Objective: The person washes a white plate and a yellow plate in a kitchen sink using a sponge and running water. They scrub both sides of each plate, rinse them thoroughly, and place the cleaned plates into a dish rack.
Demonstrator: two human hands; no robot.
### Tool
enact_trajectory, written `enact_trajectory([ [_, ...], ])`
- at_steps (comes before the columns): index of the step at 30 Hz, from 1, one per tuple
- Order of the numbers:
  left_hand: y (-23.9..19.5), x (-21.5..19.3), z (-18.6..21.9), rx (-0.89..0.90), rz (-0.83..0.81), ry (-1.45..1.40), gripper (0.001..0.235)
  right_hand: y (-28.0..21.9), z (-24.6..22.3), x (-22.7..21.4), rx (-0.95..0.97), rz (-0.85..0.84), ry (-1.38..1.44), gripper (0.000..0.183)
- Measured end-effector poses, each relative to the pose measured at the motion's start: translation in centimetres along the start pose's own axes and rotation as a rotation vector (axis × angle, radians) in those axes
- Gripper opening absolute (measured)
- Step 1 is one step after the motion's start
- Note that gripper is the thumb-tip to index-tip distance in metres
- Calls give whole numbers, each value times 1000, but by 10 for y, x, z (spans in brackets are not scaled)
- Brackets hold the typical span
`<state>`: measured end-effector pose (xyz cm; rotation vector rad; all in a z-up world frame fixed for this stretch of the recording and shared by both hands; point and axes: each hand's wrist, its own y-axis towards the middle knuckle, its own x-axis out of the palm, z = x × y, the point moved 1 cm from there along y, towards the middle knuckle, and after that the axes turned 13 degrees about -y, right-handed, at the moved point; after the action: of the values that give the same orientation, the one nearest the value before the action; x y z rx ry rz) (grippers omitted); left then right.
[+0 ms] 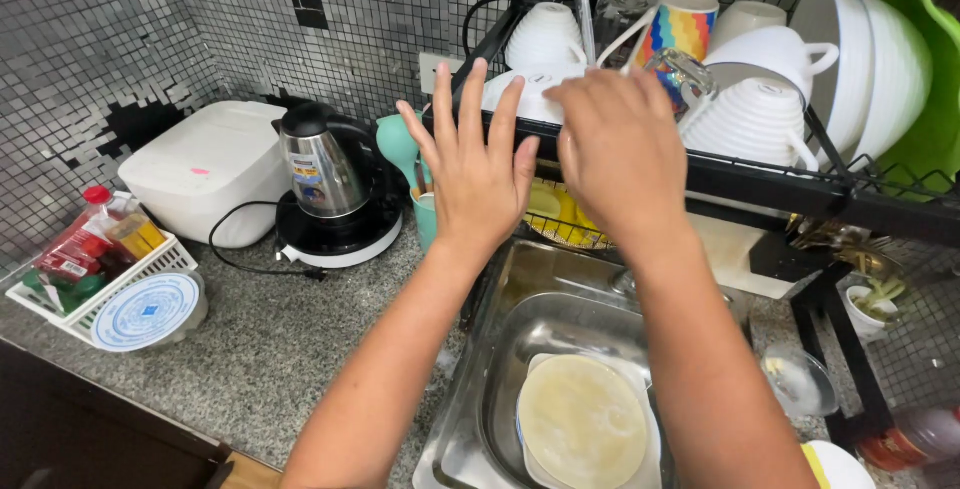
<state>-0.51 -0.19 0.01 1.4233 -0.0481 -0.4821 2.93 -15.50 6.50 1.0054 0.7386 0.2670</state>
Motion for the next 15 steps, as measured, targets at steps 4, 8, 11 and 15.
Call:
enact_trajectory([
  [4,-24,4,1,29,-47,-41,64,-31,-21,5,-20,27,-31,42],
  [8,-75,19,4,60,-114,-16,68,-100,-40,22,46,113,-95,51],
  [11,-134,40,8,106,-274,-41,70,-179,-48,50,74,110,12,52],
  [15,-223,64,25,286,-738,144,70,-291,-61,76,225,-80,223,56],
])
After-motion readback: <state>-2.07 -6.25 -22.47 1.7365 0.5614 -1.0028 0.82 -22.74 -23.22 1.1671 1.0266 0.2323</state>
